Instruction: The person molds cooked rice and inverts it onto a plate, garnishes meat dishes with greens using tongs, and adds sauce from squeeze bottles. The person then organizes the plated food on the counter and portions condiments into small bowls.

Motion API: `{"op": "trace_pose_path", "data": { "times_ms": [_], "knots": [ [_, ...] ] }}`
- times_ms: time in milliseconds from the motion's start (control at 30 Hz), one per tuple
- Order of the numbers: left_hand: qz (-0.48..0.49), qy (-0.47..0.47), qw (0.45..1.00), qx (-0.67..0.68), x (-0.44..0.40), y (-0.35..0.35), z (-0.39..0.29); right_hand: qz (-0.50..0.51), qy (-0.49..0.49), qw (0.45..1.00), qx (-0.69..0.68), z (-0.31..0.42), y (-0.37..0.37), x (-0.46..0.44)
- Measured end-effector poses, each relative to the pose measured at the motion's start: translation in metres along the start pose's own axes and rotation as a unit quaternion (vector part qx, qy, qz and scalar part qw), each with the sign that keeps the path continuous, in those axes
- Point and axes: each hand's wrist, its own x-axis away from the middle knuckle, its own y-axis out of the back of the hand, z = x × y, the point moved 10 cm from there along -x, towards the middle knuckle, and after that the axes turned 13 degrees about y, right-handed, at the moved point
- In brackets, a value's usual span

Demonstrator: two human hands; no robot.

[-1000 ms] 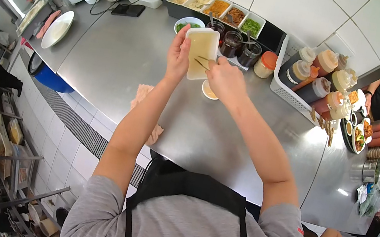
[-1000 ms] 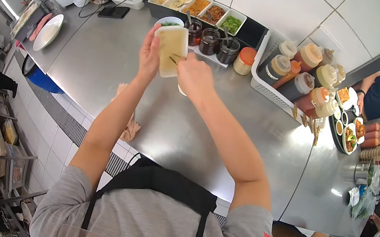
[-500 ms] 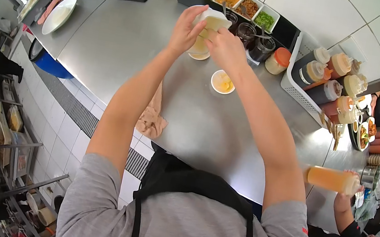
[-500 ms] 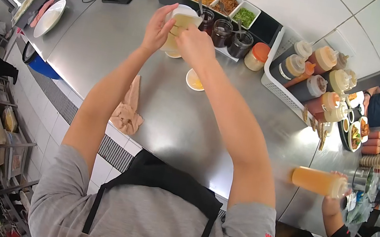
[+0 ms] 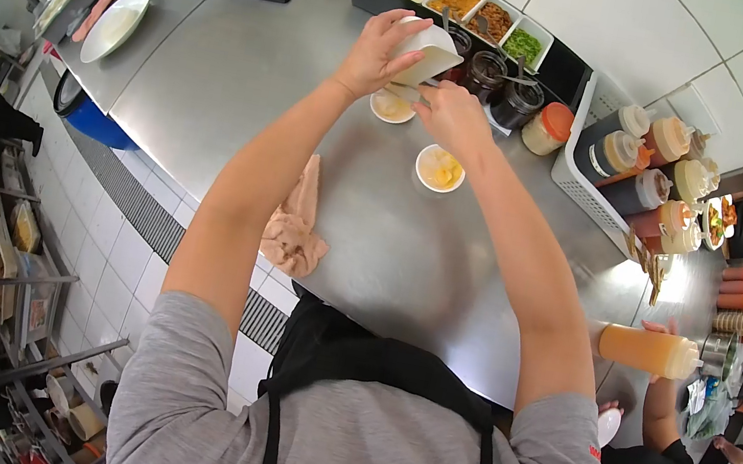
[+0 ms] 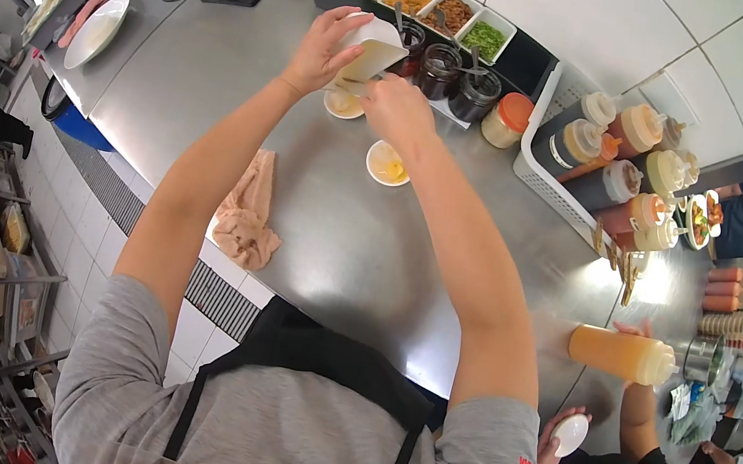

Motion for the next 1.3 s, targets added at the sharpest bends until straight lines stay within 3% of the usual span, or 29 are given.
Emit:
{"op": "trace_pose_path", "data": {
  "times_ms": [133, 233, 300, 400, 533, 700, 833, 900, 1033, 1133, 1233, 1300],
  "knots": [
    [-0.01, -0.009, 1.0, 0.001, -0.003, 0.001, 0.002, 0.002, -0.016, 1.0, -0.017, -0.001, 0.006, 0.006],
    [-0.011, -0.004, 1.0, 0.007, -0.004, 0.005, 0.004, -0.06, 0.023, 0.997, -0.033, 0.003, 0.028, 0.013],
    [-0.011, 0.0, 1.0, 0.012, -0.004, 0.01, 0.006, -0.07, -0.065, 0.992, -0.081, -0.016, 0.039, 0.028],
    [-0.009, 0.016, 1.0, 0.017, -0.002, 0.012, 0.009, -0.08, -0.114, 0.983, -0.123, -0.035, 0.027, 0.042],
    [-0.009, 0.035, 0.999, 0.019, -0.002, 0.011, 0.007, -0.1, -0.059, 0.989, -0.088, -0.013, 0.026, 0.035],
    [-0.039, 0.027, 0.999, 0.013, -0.008, 0.016, 0.012, -0.034, -0.096, 0.995, -0.003, -0.004, 0.038, 0.03],
    [-0.055, 0.017, 0.998, 0.01, -0.004, 0.014, 0.004, -0.054, -0.074, 0.996, -0.009, 0.005, 0.031, 0.017],
    [-0.066, 0.01, 0.998, 0.001, -0.007, 0.016, 0.002, 0.039, -0.073, 0.997, 0.0, 0.002, 0.008, 0.017],
    [-0.094, 0.034, 0.995, -0.006, -0.009, 0.026, 0.012, -0.027, -0.057, 0.998, -0.016, -0.002, 0.019, 0.025],
    [-0.106, 0.052, 0.993, 0.025, -0.01, 0.033, 0.017, -0.056, -0.107, 0.992, -0.018, -0.027, 0.014, 0.022],
    [-0.132, 0.074, 0.986, 0.063, -0.007, 0.043, 0.025, -0.057, -0.133, 0.986, -0.084, -0.041, 0.001, 0.021],
    [-0.15, 0.095, 0.981, 0.075, -0.002, 0.051, 0.039, 0.031, -0.118, 0.99, -0.076, -0.032, -0.013, 0.025]
  ]
}}
